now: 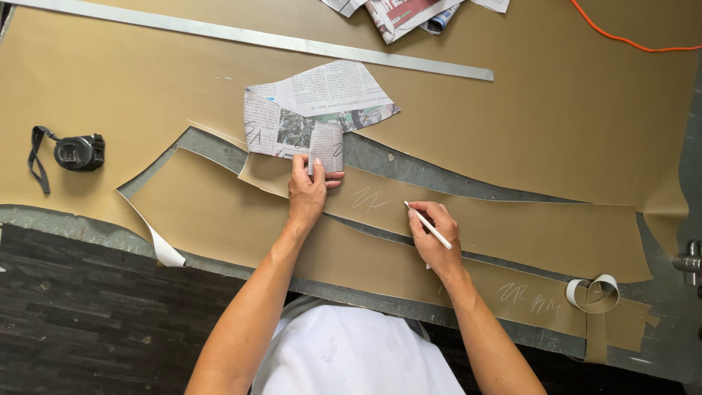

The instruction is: The person measures and marks a large sheet of brown material using a ruler, a tape measure, and a white marker. They use a newspaper strip and a padlock as weights to hold the ruler in place while drawing straight lines.

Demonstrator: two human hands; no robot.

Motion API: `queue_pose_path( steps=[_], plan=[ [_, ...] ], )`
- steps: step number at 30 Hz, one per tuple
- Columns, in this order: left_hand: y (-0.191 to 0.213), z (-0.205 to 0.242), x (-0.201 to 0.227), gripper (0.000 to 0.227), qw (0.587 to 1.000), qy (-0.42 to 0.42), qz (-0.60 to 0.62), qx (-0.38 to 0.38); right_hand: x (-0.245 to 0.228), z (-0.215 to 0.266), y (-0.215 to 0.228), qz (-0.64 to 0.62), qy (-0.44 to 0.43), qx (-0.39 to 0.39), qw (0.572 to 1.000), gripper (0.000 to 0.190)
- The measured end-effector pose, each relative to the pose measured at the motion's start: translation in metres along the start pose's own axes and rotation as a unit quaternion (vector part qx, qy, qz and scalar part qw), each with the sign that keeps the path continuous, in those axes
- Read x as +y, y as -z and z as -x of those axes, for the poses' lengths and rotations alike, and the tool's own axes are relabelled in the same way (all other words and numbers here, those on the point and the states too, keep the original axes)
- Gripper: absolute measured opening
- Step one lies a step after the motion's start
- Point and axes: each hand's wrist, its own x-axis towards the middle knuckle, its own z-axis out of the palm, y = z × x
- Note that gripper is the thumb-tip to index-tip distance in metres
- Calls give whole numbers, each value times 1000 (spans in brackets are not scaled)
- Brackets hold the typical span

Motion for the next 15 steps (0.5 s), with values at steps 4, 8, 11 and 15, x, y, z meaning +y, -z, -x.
queue_pose_path(
  steps=[4,8,11,15],
  plan=[
    [1,2,0,19,1000,13,1,3,1,3,-1,8,1,3,1000,15],
    [1,0,0,19,1000,13,-9,0,2,5,4,-3,11,-50,999,16],
    [0,1,-2,19,1000,8,-2,-2,3,12,9,13,4,-34,999,14],
    [3,1,-4,18,1000,5,-2,4,6,19,7,-11,28,-30,999,13]
  ],
)
